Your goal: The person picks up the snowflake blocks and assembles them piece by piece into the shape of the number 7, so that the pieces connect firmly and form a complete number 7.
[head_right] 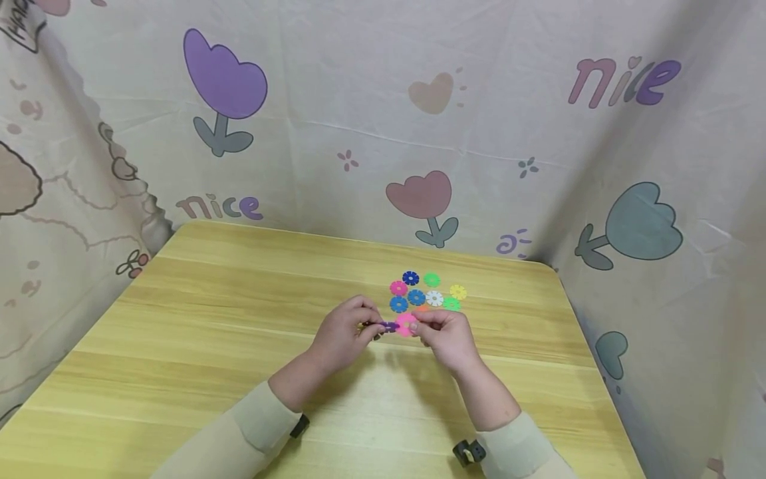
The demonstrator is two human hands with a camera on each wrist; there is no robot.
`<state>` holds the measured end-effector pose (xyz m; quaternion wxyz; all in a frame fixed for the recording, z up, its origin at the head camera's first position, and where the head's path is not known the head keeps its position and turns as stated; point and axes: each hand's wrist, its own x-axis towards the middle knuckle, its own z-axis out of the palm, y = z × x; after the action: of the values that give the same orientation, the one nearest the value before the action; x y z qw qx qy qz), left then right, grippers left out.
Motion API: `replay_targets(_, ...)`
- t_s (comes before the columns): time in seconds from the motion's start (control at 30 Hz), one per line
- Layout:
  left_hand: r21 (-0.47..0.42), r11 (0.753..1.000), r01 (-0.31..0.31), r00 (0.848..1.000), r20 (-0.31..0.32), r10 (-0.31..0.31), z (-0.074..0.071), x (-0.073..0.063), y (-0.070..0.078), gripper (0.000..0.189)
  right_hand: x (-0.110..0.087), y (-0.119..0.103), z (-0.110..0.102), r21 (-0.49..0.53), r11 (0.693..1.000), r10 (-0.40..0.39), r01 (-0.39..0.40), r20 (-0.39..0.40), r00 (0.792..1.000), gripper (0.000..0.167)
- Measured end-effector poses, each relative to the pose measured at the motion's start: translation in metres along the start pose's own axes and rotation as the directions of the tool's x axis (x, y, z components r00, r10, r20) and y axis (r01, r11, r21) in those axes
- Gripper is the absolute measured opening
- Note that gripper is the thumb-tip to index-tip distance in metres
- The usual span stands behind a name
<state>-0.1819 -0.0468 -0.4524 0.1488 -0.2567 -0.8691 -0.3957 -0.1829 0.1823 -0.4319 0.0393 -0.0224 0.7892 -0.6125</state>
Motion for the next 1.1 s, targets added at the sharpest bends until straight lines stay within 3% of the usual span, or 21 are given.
replay_targets(0.23, -0.002, 1.0, -0.004, 1.0, -0.02, 0.004, -0.001, 0.0, -0.001, 0.009, -0.001, 0.0, 0.005, 0.032, 0.999, 0.017, -0.017, -0.017, 1.0, 0.021)
replay_targets(0.57, 0.003, 0.998, -0.066, 0.995, -0.08, 0.066, -0.001, -0.001, 0.0, 0.008, 0.0, 0.002, 0.011, 0.099, 0.995, 0.03, -0.028, -0.015, 0.999, 0.021)
replay_targets(0.83, 0.026, 0.997, -0.078, 0.99, -0.115, 0.081, -0.001, -0.003, 0.0, 0.007, -0.003, 0.0, 0.015, 0.111, 0.994, 0.029, -0.024, -0.036, 0.999, 0.022)
replay_targets(1.1, -0.035, 0.999, -0.008, 1.0, 0.022, 0.008, 0.0, -0.006, 0.008, 0.006, 0.001, 0.001, 0.011, 0.003, 1.0, -0.017, 0.017, -0.006, 1.0, 0.025)
